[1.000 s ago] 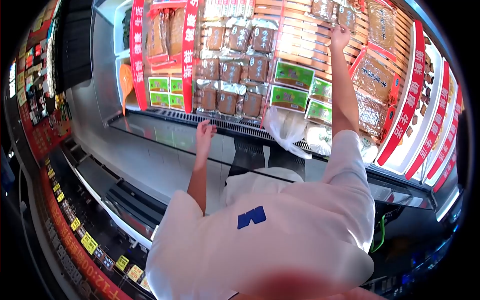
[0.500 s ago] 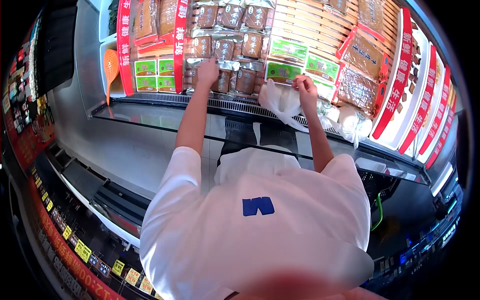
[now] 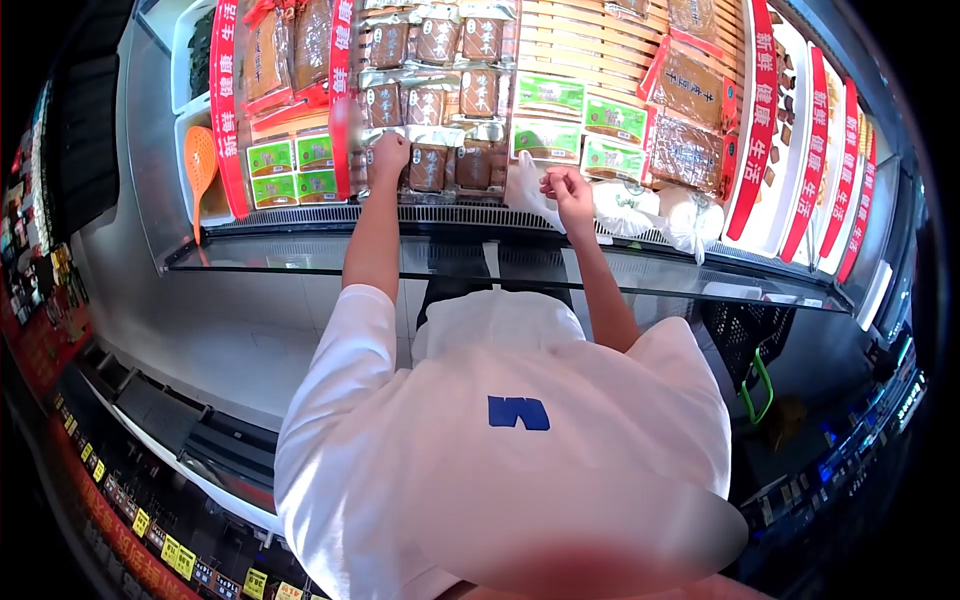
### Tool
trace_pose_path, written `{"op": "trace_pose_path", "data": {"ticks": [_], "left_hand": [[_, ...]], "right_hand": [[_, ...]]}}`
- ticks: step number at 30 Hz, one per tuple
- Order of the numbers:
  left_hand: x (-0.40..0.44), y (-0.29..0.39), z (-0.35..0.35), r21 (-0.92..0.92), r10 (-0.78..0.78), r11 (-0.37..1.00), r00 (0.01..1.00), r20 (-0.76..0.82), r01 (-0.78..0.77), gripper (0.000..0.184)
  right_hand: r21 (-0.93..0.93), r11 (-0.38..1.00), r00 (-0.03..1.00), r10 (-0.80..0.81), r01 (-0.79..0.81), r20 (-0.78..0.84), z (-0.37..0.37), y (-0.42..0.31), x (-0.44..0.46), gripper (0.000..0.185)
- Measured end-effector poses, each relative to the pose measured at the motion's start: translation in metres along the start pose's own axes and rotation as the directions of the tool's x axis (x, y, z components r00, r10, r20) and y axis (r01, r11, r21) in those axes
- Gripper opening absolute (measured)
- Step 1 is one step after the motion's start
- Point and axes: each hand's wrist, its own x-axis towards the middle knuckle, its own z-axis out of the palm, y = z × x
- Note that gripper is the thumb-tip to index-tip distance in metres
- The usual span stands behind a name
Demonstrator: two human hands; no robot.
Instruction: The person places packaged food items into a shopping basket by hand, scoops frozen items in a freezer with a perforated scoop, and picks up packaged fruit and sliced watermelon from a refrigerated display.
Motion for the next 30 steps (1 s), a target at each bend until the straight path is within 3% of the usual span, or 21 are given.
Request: {"op": "trace_pose_path", "data": {"ticks": [1, 2, 5, 6, 8, 10, 12, 13, 16, 17, 21, 22, 25, 27, 30], "left_hand": [[-0.006, -0.001, 0.0, -0.073, 0.113, 0.99, 0.991, -0.07, -0.118, 0.024], [-0.01, -0.001, -0.002, -0.068, 0.113, 0.991, 0.991, -0.07, -0.118, 0.024], [-0.016, -0.014, -0.004, -0.415, 0.109, 0.905, 0.994, 0.008, -0.096, 0.015], [-0.021, -0.014, -0.011, -0.409, 0.108, 0.907, 0.994, 0.004, -0.097, 0.015], [-0.039, -0.003, -0.032, -0.603, 0.046, 0.797, 0.992, 0.119, 0.035, 0.014], [-0.053, 0.012, -0.055, -0.612, 0.057, 0.791, 0.994, 0.088, 0.009, 0.011], [-0.063, 0.032, -0.08, -0.802, 0.075, 0.598, 0.995, 0.071, 0.012, 0.007], [-0.064, 0.04, -0.093, -0.806, 0.095, 0.591, 0.99, 0.102, 0.026, 0.005], [-0.068, 0.077, -0.124, -0.836, 0.159, 0.549, 0.983, 0.088, -0.014, 0.007], [-0.072, 0.095, -0.132, -0.831, 0.112, 0.557, 0.992, 0.062, -0.011, 0.008], [-0.066, 0.146, -0.135, -0.878, 0.2, 0.478, 0.97, 0.136, 0.024, 0.008], [-0.066, 0.16, -0.134, -0.878, 0.216, 0.478, 0.967, 0.137, 0.017, 0.008], [-0.06, 0.202, -0.119, -0.878, 0.172, 0.47, 0.965, 0.197, 0.095, 0.01], [-0.058, 0.231, -0.108, -0.88, 0.213, 0.464, 0.951, 0.225, 0.104, 0.011], [-0.058, 0.273, -0.089, -0.884, 0.261, 0.457, 0.935, 0.24, 0.099, 0.021]], "right_hand": [[0.013, 1.0, 1.0, 0.003, -0.003, 0.015, 0.006, 0.0, -0.003, 0.014], [0.029, 1.0, 1.0, 0.002, -0.003, 0.031, 0.012, -0.001, -0.005, 0.014], [0.072, 0.997, 0.995, -0.009, 0.002, 0.099, 0.027, 0.003, -0.004, 0.012], [0.079, 0.997, 0.995, -0.011, 0.003, 0.103, 0.032, 0.003, -0.004, 0.012], [0.103, 0.994, 0.977, -0.059, 0.038, 0.204, 0.04, 0.004, 0.003, 0.01], [0.07, 0.997, 0.977, -0.039, 0.024, 0.211, 0.046, 0.009, 0.011, 0.013], [-0.223, 0.957, 0.965, -0.138, 0.188, 0.221, 0.049, 0.01, 0.017, 0.021], [-0.186, 0.976, 0.97, -0.072, 0.117, 0.231, 0.051, 0.004, 0.018, 0.034], [-0.068, 0.997, 0.947, -0.01, 0.033, 0.322, 0.052, -0.021, 0.02, 0.044], [0.011, 1.0, 0.935, -0.008, 0.005, 0.355, 0.05, -0.024, 0.022, 0.049], [0.112, 0.993, 0.899, -0.018, -0.035, 0.438, 0.032, -0.039, 0.032, 0.039], [0.233, 0.962, 0.9, 0.024, -0.139, 0.436, 0.026, -0.043, 0.034, 0.029], [0.348, 0.933, 0.928, -0.043, -0.096, 0.37, 0.002, -0.05, 0.041, 0.024], [0.443, 0.883, 0.964, 0.033, -0.152, 0.266, -0.016, -0.053, 0.047, 0.023], [0.415, 0.908, 0.988, -0.014, -0.053, 0.156, -0.04, -0.062, 0.061, 0.023]]}}
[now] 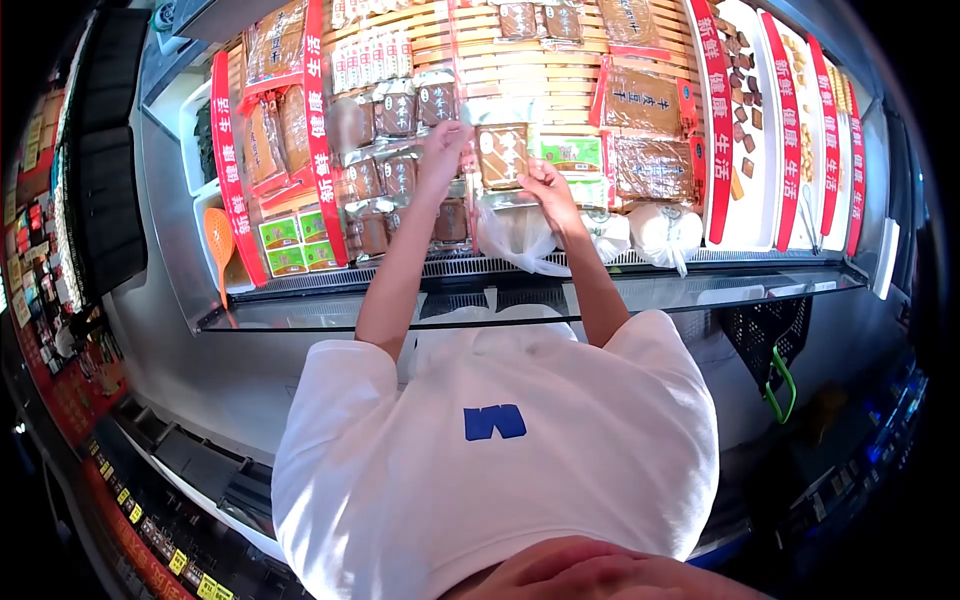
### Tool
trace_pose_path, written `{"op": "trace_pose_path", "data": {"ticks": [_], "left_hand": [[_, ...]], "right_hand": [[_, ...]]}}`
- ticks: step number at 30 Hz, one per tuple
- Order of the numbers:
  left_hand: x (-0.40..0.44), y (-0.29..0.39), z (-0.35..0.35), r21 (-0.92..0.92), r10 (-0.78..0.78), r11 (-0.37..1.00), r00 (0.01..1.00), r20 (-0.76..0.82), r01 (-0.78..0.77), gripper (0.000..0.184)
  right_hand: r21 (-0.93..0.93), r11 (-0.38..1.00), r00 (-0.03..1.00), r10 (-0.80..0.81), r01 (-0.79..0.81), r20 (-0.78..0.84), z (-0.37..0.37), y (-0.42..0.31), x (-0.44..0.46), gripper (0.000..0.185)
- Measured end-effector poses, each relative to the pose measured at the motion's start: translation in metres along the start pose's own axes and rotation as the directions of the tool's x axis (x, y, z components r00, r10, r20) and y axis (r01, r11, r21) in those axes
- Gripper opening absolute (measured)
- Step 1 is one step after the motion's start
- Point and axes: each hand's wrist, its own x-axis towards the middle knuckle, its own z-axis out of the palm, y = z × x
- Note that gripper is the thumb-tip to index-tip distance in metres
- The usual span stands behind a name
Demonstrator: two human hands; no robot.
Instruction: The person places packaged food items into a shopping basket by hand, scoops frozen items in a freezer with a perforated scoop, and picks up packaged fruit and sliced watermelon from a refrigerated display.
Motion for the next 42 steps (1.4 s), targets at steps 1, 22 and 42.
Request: {"op": "trace_pose_path", "data": {"ticks": [1, 22, 42], "left_hand": [[0.005, -0.001, 0.011, -0.023, 0.014, 1.0, 1.0, 0.0, -0.014, 0.022], [-0.147, -0.138, -0.169, 0.114, -0.101, 0.975, 0.836, -0.54, 0.191, 0.016], [-0.14, -0.111, -0.122, 0.33, -0.02, 0.923, 0.881, -0.473, 0.198, 0.016]], "right_hand": [[0.008, 0.999, 0.999, -0.032, 0.032, -0.014, -0.009, -0.002, 0.009, 0.023], [-0.041, 0.995, 0.95, 0.08, -0.096, -0.3, -0.024, -0.01, 0.369, 0.027], [-0.951, 0.294, 0.797, -0.595, 0.092, -0.107, -0.038, -0.019, 0.337, 0.049]]}}
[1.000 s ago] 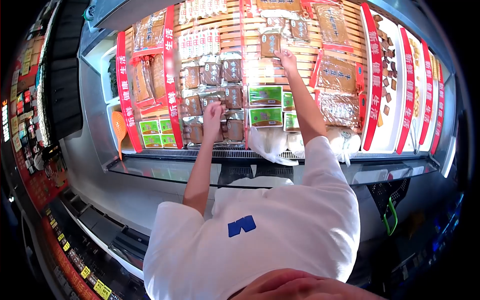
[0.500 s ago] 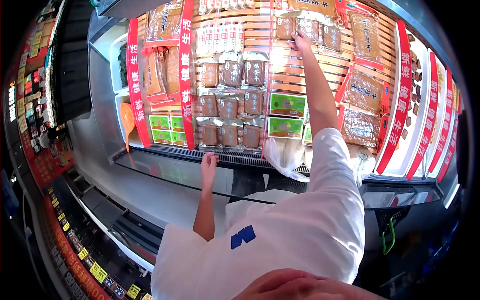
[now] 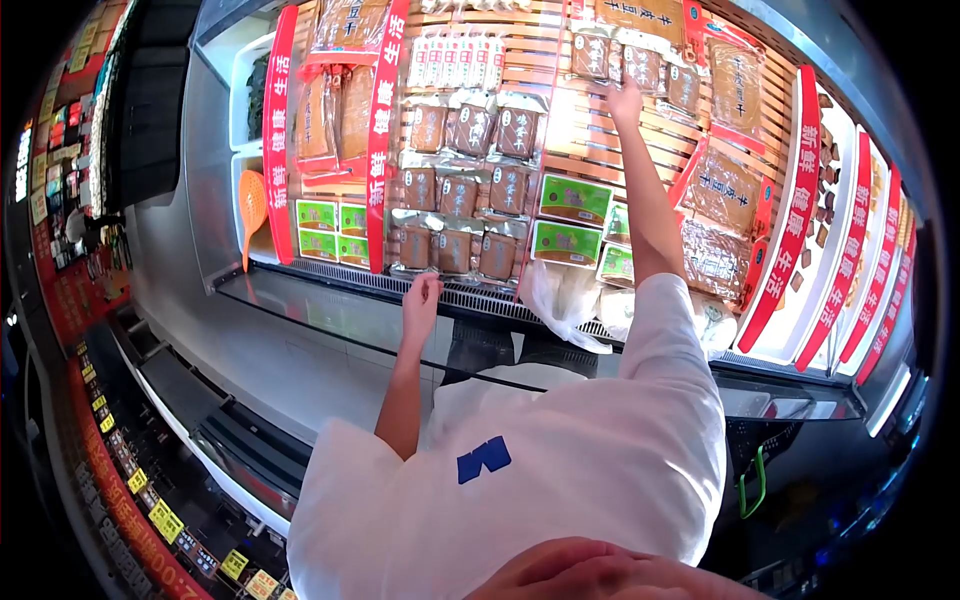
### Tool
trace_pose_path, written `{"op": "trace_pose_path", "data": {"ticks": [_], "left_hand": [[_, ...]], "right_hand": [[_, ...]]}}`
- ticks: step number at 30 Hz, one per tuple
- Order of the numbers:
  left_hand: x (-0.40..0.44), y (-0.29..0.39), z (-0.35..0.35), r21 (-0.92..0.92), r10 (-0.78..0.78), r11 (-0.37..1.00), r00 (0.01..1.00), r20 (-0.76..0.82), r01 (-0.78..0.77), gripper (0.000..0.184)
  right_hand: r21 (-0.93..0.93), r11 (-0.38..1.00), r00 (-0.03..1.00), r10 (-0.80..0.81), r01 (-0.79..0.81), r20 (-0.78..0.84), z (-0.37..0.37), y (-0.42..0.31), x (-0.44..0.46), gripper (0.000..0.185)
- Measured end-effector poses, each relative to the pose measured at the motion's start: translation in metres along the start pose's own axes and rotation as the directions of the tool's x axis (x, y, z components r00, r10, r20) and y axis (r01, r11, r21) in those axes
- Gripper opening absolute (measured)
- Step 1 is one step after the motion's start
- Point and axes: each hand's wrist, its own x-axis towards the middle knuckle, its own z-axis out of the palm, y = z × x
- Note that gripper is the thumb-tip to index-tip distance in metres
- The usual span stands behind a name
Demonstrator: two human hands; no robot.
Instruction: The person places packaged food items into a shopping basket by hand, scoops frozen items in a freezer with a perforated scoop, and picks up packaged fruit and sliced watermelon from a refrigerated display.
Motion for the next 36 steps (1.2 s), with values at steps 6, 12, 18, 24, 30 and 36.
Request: {"op": "trace_pose_path", "data": {"ticks": [6, 12, 18, 24, 30, 36], "left_hand": [[-0.001, -0.011, -0.002, 0.034, 0.114, 0.993, 0.992, -0.044, -0.113, 0.017], [0.021, -0.032, -0.015, 0.33, 0.045, 0.944, 0.999, -0.025, -0.034, 0.022], [0.065, -0.059, -0.028, 0.65, 0.071, 0.76, 0.993, -0.092, 0.006, 0.04], [0.098, -0.068, -0.021, 0.818, -0.058, 0.571, 0.997, -0.049, 0.074, 0.075], [0.109, -0.087, -0.01, 0.786, 0.071, 0.618, 0.996, -0.055, 0.0, 0.097], [0.115, -0.092, -0.002, 0.826, 0.091, 0.56, 0.987, -0.132, 0.059, 0.102]], "right_hand": [[0.444, 0.893, 0.992, 0.021, -0.074, 0.123, -0.043, -0.001, -0.086, 0.025], [0.548, 0.781, 0.941, 0.144, -0.298, 0.305, -0.098, -0.006, -0.215, 0.015], [0.448, 0.817, 0.881, 0.143, -0.362, 0.451, -0.131, -0.022, -0.311, 0.013], [0.431, 0.782, 0.843, 0.213, -0.45, 0.494, -0.161, -0.066, -0.357, 0.014], [0.333, 0.804, 0.835, 0.328, -0.493, 0.443, -0.17, -0.092, -0.401, 0.014], [0.31, 0.813, 0.838, 0.349, -0.493, 0.42, -0.157, -0.122, -0.431, 0.014]]}}
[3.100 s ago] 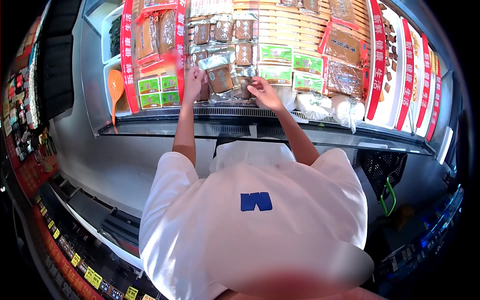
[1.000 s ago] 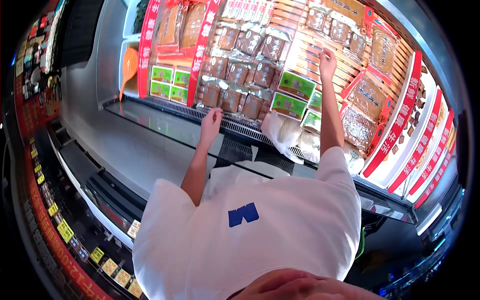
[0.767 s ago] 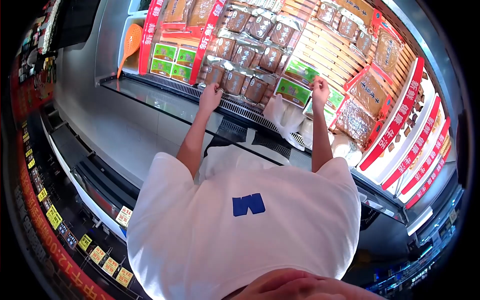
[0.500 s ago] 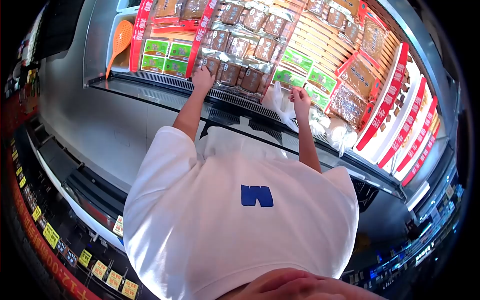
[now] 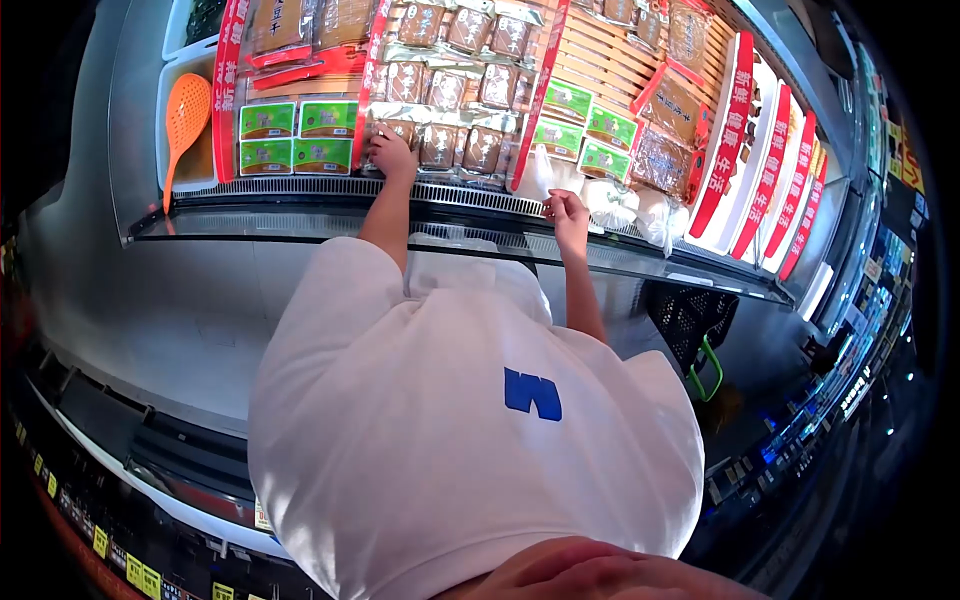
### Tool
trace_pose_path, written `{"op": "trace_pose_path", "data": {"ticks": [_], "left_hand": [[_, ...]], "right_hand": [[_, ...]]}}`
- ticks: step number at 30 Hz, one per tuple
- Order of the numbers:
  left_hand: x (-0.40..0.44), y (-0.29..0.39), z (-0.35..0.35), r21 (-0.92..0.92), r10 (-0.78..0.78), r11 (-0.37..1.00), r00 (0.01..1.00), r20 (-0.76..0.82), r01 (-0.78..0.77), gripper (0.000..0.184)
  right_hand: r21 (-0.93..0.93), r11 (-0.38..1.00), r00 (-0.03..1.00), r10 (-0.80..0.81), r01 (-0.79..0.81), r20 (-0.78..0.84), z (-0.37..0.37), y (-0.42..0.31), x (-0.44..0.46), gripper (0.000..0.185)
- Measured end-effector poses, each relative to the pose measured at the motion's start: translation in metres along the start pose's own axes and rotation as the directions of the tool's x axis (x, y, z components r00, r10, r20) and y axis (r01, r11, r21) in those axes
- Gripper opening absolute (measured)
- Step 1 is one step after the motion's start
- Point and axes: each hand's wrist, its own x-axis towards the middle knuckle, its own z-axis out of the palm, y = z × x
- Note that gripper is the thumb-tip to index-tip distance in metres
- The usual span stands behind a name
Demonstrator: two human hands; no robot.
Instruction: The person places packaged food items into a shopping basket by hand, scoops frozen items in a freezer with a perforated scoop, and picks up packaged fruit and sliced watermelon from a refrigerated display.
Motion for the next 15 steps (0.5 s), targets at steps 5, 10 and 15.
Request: {"op": "trace_pose_path", "data": {"ticks": [5, 10, 15], "left_hand": [[0.005, -0.004, -0.003, -0.024, 0.032, 0.999, 0.998, 0.061, -0.031, 0.103], [0.008, -0.009, -0.014, -0.062, 0.068, 0.996, 0.99, 0.12, -0.061, 0.105], [0.001, -0.012, -0.036, -0.224, 0.097, 0.973, 0.985, 0.146, -0.063, 0.108]], "right_hand": [[-0.022, 0.999, 0.999, -0.04, 0.039, -0.016, 0.02, -0.008, -0.007, 0.014], [0.002, 0.997, 0.997, -0.079, 0.079, -0.001, 0.029, -0.011, -0.006, 0.015], [-0.002, 0.992, 0.99, -0.128, 0.128, 0.057, 0.033, -0.008, 0.0, 0.015]]}}
